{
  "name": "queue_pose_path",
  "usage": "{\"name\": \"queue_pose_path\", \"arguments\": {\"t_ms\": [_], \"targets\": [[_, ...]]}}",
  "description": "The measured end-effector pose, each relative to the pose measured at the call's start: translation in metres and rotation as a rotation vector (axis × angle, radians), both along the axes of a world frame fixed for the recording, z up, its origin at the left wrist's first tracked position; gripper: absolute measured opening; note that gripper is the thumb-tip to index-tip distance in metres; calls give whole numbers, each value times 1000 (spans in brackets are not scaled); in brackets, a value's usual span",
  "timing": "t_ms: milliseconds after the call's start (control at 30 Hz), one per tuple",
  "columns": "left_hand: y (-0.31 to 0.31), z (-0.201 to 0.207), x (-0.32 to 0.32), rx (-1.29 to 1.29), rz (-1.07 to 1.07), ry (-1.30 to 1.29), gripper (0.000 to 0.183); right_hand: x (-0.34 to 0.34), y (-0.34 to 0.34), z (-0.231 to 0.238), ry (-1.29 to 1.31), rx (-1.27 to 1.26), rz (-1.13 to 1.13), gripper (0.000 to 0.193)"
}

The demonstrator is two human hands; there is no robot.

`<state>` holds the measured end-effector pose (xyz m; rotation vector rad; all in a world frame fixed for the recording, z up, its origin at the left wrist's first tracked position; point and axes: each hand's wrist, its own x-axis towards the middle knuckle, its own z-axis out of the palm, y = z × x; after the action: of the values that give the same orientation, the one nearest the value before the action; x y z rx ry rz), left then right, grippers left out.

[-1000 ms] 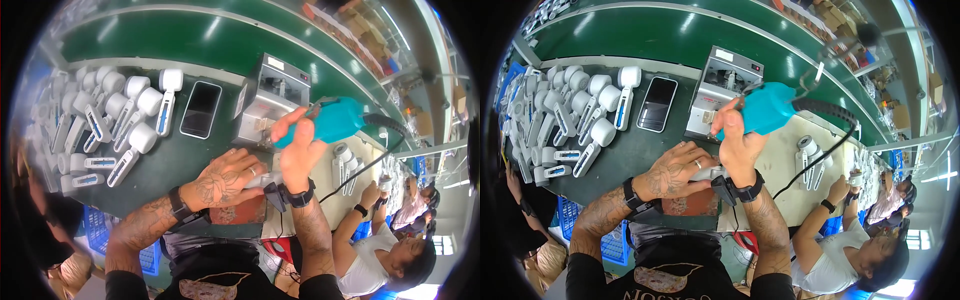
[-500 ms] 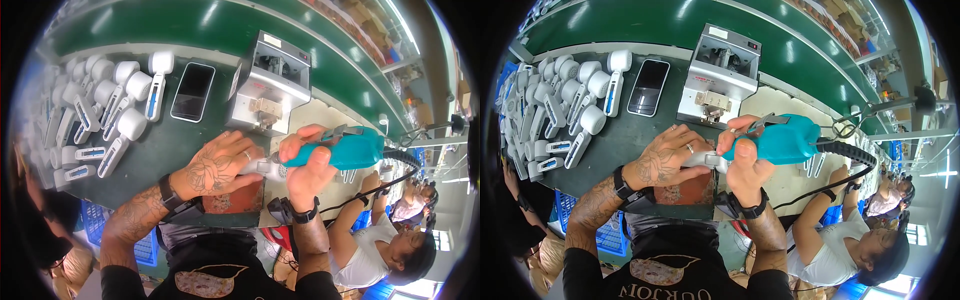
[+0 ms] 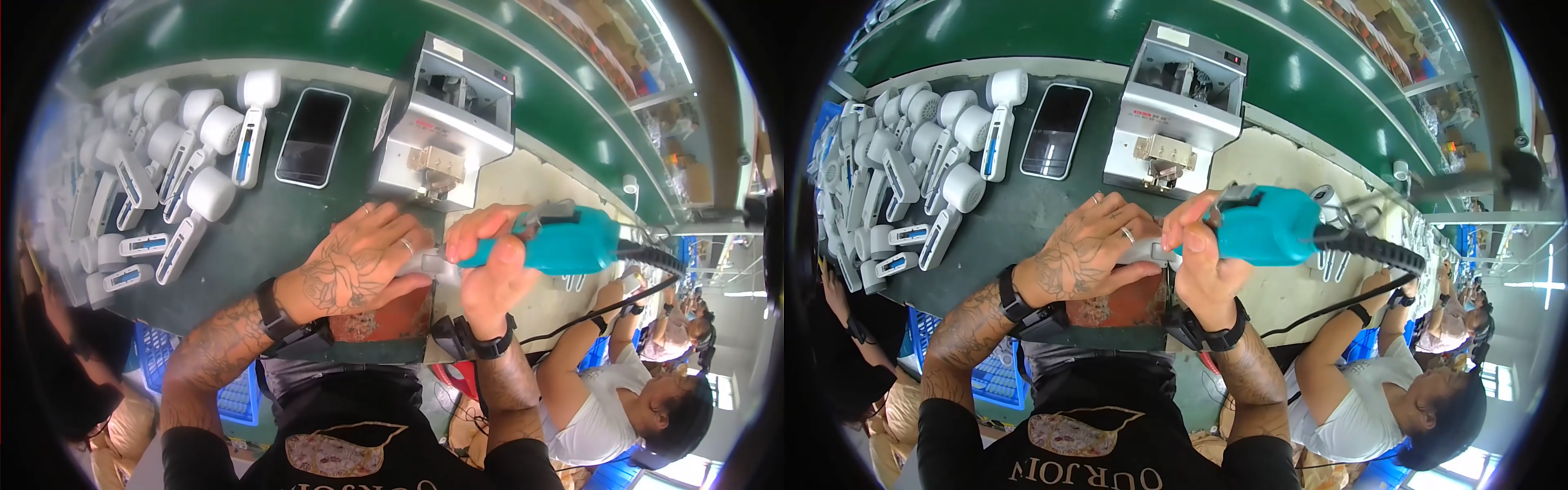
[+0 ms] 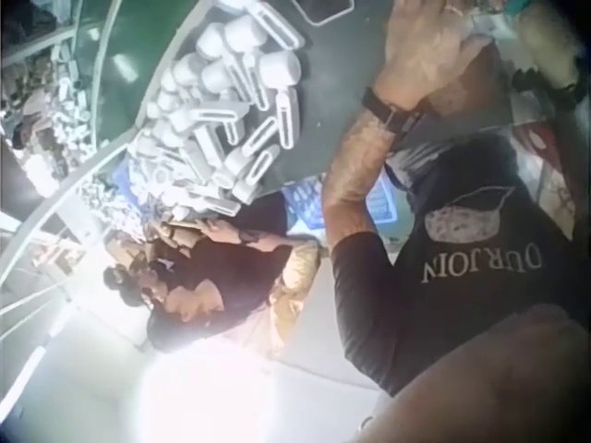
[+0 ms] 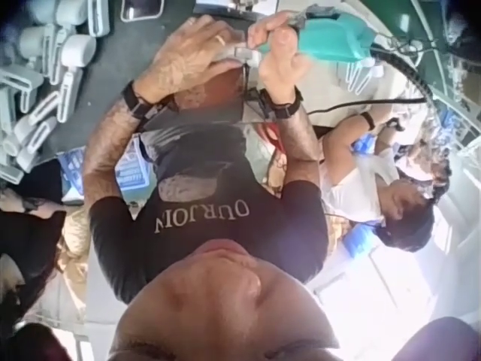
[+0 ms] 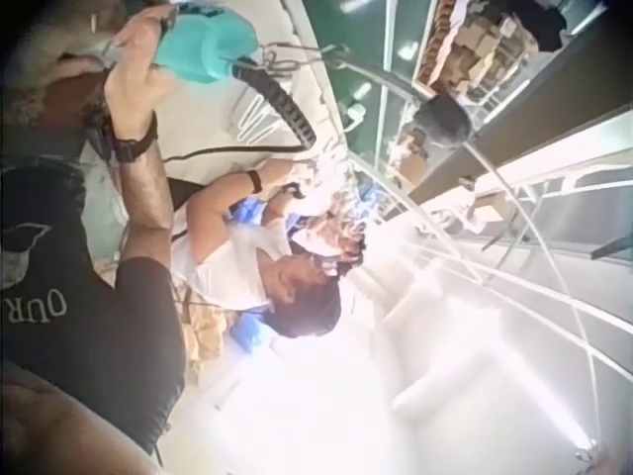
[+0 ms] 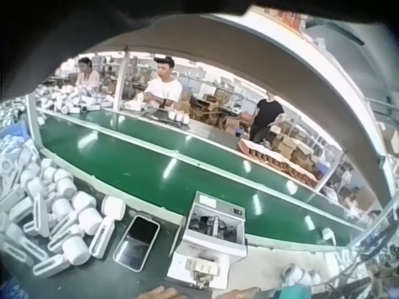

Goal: The person picks up a white plastic component from a pile, places it on a red block, and uses a teal power tool on it before setting it aside and repeating the process.

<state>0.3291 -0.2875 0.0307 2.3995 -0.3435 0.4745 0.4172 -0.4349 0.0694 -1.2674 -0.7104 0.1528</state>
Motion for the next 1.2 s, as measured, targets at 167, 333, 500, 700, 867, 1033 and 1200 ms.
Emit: {"name": "queue_pose_path", "arguments": {"t_ms": [167, 333, 500, 700, 867, 1033, 1200], "targets": [[2, -3, -3, 3, -18, -53, 39, 6, 8, 20, 32, -128, -69, 53], [1, -3, -8, -19, -5, -4, 40, 30, 44, 29, -200, 19, -128, 43], [2, 4, -8, -43, -40, -15, 37, 35, 49, 14, -151, -1, -92, 39], [4, -2, -9, -28, -11, -27, 36, 4, 27, 32, 7, 4, -87, 50], [3, 3, -3, -25, -44, 13, 32, -17, -14, 28, -18, -81, -87, 65], [2, 2, -4, -33, -38, 16, 32, -25, -16, 22, 26, -91, -104, 68], [3, 1, -3, -48, -38, 28, 33, -25, -16, 18, 37, -91, -129, 70]]}}
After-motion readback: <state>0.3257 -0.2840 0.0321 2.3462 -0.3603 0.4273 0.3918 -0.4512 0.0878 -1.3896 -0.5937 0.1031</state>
